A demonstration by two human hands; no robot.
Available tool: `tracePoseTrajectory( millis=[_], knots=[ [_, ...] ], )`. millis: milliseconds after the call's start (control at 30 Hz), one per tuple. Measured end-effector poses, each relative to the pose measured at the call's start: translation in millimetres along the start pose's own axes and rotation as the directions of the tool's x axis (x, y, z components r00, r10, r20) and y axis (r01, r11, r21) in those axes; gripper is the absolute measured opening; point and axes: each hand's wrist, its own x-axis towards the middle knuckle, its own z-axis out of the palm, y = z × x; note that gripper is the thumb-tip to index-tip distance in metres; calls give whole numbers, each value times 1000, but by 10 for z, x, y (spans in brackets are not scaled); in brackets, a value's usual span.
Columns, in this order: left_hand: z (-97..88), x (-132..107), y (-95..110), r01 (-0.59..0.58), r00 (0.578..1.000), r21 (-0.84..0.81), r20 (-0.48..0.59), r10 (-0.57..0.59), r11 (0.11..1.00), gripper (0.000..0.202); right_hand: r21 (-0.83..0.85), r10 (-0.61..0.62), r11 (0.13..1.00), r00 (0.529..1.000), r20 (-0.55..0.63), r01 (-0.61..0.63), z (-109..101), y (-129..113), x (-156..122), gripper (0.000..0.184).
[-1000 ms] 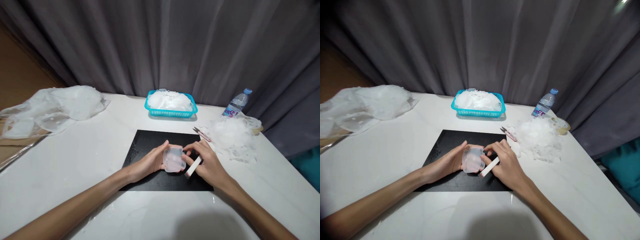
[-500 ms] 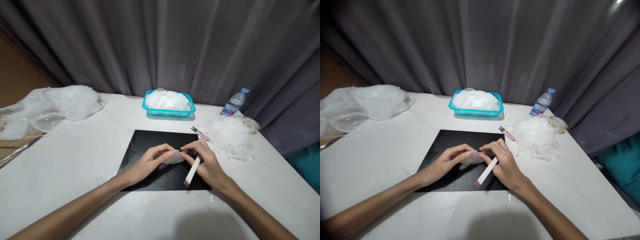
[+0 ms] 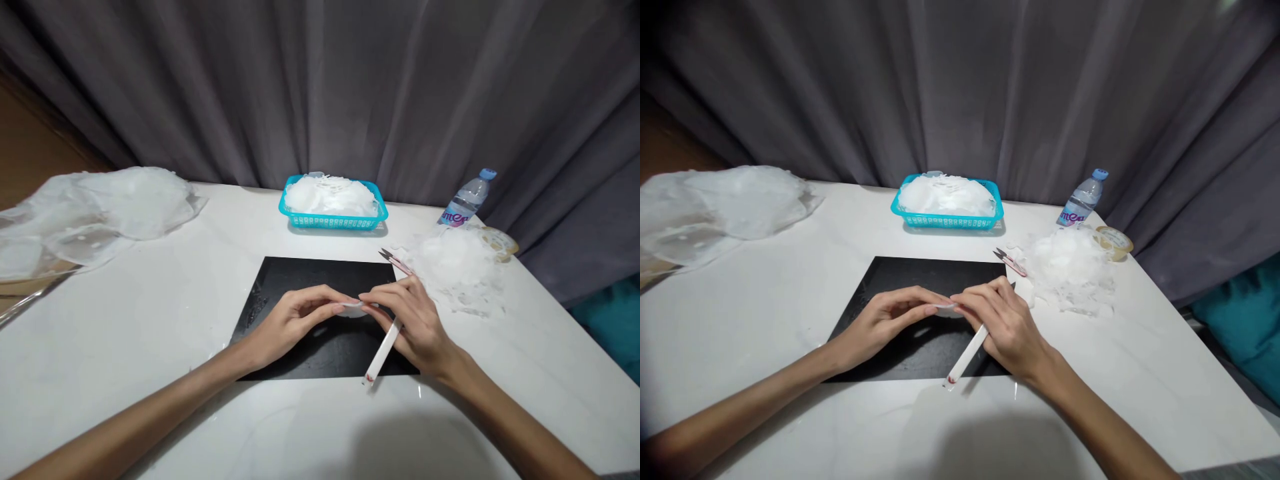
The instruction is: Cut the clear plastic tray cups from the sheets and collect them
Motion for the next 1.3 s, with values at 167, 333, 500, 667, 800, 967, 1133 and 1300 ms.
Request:
tracePoseTrajectory(
  millis=[167, 333, 500, 667, 800, 967, 1133, 1300],
  knots=[
    [22, -9, -73, 21, 997, 24, -75, -20, 999, 23, 26, 30, 999, 999, 20, -30, 64, -44, 4, 27],
    [50, -18, -94, 110, 993, -151, -29, -115, 982, 25, 123, 194, 972, 979, 58, -200, 149, -79, -9, 26],
    [72, -23, -52, 94, 995, -187, -14, -98, 978, 24, 206, 257, 940, 962, 96, -272, 104, -41, -2, 20],
    [59, -35, -31, 31, 998, -74, -57, -35, 997, 18, 158, 139, 976, 988, 72, -149, 17, -66, 36, 10],
    [38, -36, -16, -12, 999, -94, -36, 8, 996, 15, 84, 47, 995, 998, 49, -51, -21, -84, 41, 11],
    [32, -38, -27, -53, 998, -106, -24, 51, 993, 17, 47, 7, 999, 999, 50, -9, -6, -79, 6, 18],
    [44, -36, -25, -72, 997, -57, -37, 70, 996, 11, 34, -1, 999, 998, 69, -2, 15, -72, -20, 22],
    [40, -41, -8, -61, 998, -39, -13, 60, 997, 12, 26, -15, 1000, 998, 67, 13, 13, -64, -12, 14]
  ],
)
